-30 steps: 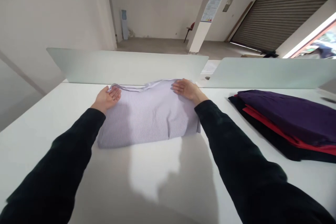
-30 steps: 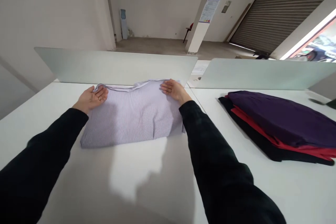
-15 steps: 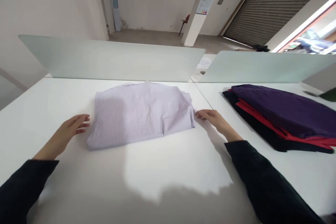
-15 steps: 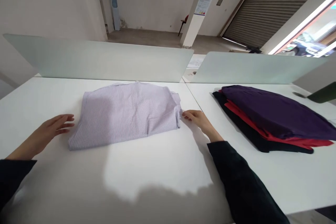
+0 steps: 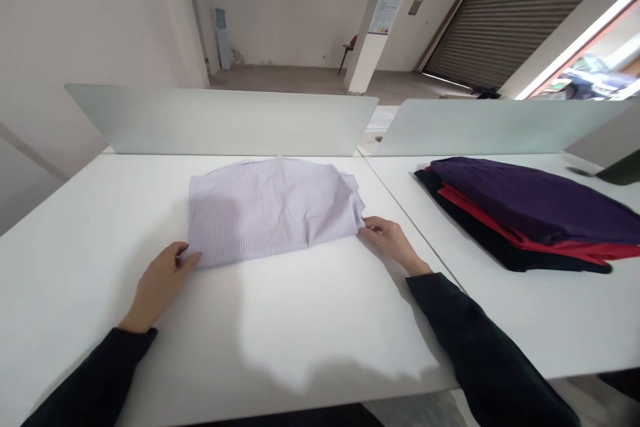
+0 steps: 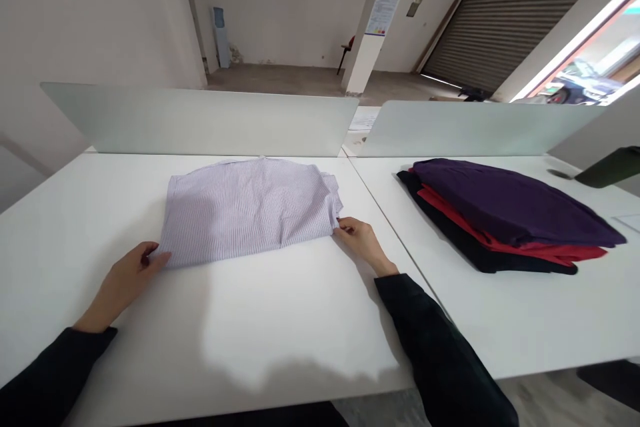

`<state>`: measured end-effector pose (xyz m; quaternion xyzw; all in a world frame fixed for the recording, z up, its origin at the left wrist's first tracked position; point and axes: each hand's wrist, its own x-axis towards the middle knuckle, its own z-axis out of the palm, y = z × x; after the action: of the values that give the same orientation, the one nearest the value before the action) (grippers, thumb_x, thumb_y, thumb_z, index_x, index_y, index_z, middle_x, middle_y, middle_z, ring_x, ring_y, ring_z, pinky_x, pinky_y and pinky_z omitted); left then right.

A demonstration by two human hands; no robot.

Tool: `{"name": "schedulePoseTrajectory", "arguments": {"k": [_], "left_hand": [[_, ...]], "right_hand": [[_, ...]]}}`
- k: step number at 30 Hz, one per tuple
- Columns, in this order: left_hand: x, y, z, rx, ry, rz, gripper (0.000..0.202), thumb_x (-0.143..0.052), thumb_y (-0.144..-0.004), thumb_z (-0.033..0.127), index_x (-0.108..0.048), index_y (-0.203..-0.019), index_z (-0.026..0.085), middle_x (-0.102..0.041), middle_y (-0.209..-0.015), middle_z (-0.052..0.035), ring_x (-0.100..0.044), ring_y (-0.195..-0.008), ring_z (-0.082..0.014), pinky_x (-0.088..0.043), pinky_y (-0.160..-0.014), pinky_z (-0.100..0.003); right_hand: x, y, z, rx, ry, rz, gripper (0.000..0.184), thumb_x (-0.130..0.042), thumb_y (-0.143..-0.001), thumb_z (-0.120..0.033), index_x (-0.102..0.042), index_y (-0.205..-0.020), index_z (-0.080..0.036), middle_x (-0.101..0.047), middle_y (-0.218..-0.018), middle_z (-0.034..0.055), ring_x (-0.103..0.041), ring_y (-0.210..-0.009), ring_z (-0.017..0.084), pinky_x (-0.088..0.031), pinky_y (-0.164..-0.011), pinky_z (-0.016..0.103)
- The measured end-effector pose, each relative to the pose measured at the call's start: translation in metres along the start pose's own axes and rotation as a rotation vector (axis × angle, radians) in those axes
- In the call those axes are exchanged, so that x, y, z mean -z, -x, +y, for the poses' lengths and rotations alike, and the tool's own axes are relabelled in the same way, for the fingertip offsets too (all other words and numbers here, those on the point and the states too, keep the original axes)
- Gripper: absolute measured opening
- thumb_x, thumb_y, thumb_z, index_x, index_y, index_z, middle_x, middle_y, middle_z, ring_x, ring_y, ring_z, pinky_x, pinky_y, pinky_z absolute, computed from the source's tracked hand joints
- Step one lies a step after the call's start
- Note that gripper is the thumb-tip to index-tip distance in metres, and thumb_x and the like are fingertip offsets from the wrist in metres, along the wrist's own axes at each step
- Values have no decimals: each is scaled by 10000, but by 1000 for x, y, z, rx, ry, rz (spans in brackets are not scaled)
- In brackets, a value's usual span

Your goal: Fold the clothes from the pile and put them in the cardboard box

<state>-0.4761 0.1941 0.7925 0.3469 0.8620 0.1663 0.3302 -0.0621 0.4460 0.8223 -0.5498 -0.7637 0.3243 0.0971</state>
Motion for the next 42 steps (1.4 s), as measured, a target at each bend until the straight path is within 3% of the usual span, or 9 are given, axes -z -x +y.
{"name": "schedulePoseTrajectory", "arguments": {"k": [5, 10, 13, 16, 22, 27, 32, 37, 42], "left_hand": [[-9, -3, -2, -104, 132, 120, 427, -423, -760, 521, -561, -1032, 221, -676, -998, -74, -629, -844, -242, -495, -775, -361], [1, -3, -6, -118, 132, 170, 352, -391, -777, 473, -536, -977, 223, -655, -889, -63, -616, -797, -244, -491, -776, -375], [11, 11, -15, -91, 135, 152, 347, -396, -776, 484, -522, -984, 237, -658, -912, -65, -624, -826, -254, -492, -790, -380], [18, 38, -30, -72, 128, 91, 375, -411, -766, 524, -519, -1004, 256, -668, -923, -59, -637, -842, -259, -499, -778, -368], [23, 81, -64, 29, 88, -62, 552, -486, -668, 665, -572, -1050, 276, -669, -787, -37, -651, -740, -265, -511, -688, -361], [30, 67, -57, 101, 134, -153, 625, -497, -637, 704, -600, -1073, 268, -704, -900, -63, -666, -829, -279, -516, -716, -364], [26, 51, -30, 114, 104, -144, 665, -463, -663, 700, -605, -1123, 241, -696, -927, -93, -668, -810, -295, -515, -672, -372], [12, 52, -40, 50, 69, -78, 643, -477, -690, 663, -591, -1171, 252, -685, -860, -88, -680, -816, -305, -516, -725, -389], [15, 48, -40, 44, 54, -129, 702, -481, -681, 682, -580, -1207, 229, -677, -966, -111, -672, -829, -289, -515, -715, -375]], "right_hand": [[0, 4, -7, 20, -180, 44, 344, -584, -792, -521, -677, -838, -193, -691, -996, 77, -599, -866, 209, -456, -796, 332], [16, 14, -12, 15, -275, -13, 407, -565, -818, -583, -587, -729, -186, -548, -676, 5, -477, -641, 134, -400, -630, 270], [29, 32, -10, -56, -246, -141, 440, -568, -806, -608, -515, -683, -189, -396, -566, -43, -342, -536, 98, -300, -517, 248], [41, 63, -12, -151, -187, -315, 421, -594, -783, -601, -545, -759, -183, -380, -566, -54, -313, -524, 92, -255, -492, 240], [66, 116, -27, -217, -103, -595, 399, -640, -730, -588, -622, -720, -189, -521, -653, 7, -460, -636, 153, -389, -594, 278], [73, 118, -42, -242, -199, -421, 552, -603, -699, -716, -672, -761, -172, -596, -726, 65, -528, -706, 204, -439, -647, 323], [56, 108, -47, -247, -120, -364, 554, -589, -724, -708, -473, -554, -193, -375, -536, -29, -347, -531, 113, -302, -515, 262], [46, 112, -35, -310, -112, -347, 606, -598, -682, -735, -321, -535, -217, -251, -506, -64, -234, -490, 86, -198, -469, 251], [55, 103, -32, -277, -76, -255, 556, -611, -669, -749, -547, -596, -201, -457, -530, -10, -388, -518, 125, -305, -500, 268]]}}
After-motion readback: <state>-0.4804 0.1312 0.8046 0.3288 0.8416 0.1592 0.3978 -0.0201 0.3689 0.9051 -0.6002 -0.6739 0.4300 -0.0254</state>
